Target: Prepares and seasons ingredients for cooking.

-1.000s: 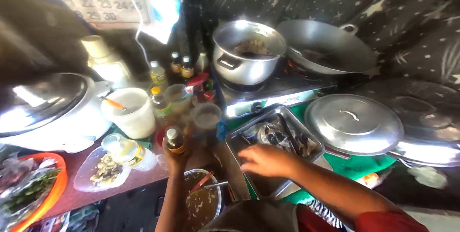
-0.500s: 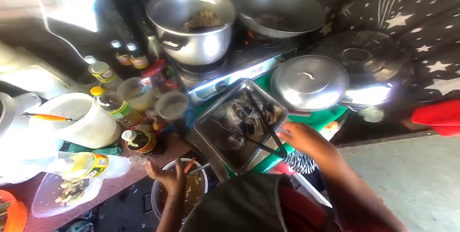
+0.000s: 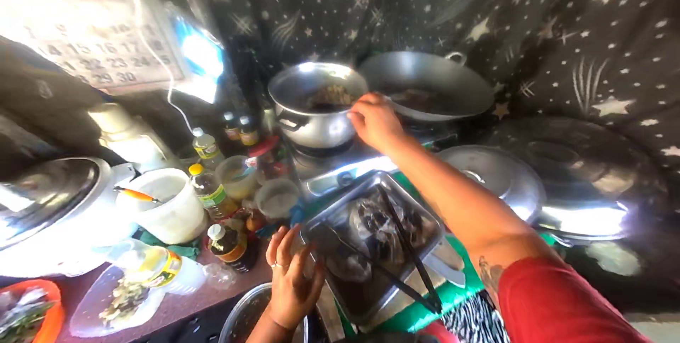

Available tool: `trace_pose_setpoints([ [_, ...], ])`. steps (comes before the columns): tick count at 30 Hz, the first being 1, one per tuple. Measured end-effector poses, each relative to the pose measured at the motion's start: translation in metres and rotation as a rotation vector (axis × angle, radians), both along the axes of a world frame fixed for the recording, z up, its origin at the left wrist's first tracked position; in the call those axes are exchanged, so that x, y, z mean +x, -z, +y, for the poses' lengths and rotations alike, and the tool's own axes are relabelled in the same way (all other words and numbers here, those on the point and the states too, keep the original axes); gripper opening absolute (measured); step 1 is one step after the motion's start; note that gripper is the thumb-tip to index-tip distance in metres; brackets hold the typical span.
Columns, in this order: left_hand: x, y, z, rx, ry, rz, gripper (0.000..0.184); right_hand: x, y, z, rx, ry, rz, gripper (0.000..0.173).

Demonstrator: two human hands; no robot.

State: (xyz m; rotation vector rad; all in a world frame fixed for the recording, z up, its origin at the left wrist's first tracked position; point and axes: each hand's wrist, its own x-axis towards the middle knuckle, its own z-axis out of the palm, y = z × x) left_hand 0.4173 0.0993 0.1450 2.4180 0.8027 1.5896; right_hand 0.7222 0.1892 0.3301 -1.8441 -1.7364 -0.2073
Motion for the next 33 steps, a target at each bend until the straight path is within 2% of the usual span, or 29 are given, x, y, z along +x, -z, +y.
trace_pose_setpoints([
  [3, 0.017, -0.021, 0.007, 0.047, 0.037, 0.001, 0.019, 0.008, -0.035, 0.062, -0.321, 0.075, -0.099, 0.035],
  [8, 0.049, -0.015, 0.009, 0.048, 0.144, 0.062, 0.018, 0.002, -0.050, 0.129, -0.774, 0.192, -0.240, 0.054],
  [10, 0.058, -0.021, 0.033, 0.050, 0.153, 0.122, 0.020, 0.000, -0.048, 0.138, -0.851, 0.197, -0.305, 0.045],
  [12, 0.066, -0.042, 0.074, 0.026, 0.100, 0.167, 0.023, 0.001, -0.041, 0.146, -0.829, 0.218, -0.270, 0.033],
  [15, 0.078, -0.080, 0.149, -0.013, -0.044, 0.241, 0.032, 0.008, -0.036, 0.166, -0.739, 0.253, -0.278, 0.029],
  [18, 0.087, -0.098, 0.206, -0.096, -0.165, 0.311, 0.039, 0.005, -0.051, 0.169, -0.741, 0.240, -0.376, 0.027],
  [20, 0.089, -0.101, 0.228, -0.180, -0.215, 0.369, 0.039, 0.003, -0.064, 0.173, -0.692, 0.272, -0.398, 0.024],
  [22, 0.091, -0.097, 0.239, -0.186, -0.208, 0.388, 0.033, 0.007, -0.069, 0.185, -0.652, 0.330, -0.437, 0.022],
  [27, 0.094, -0.085, 0.246, -0.103, -0.076, 0.325, 0.017, 0.038, -0.039, 0.242, -0.690, 0.473, -0.510, 0.024],
  [30, 0.095, -0.079, 0.248, -0.097, -0.040, 0.253, 0.015, 0.034, -0.026, 0.253, -0.701, 0.441, -0.428, 0.028],
  [33, 0.097, -0.076, 0.251, -0.076, -0.039, 0.207, 0.014, 0.014, -0.019, 0.244, -0.733, 0.315, -0.509, 0.026],
])
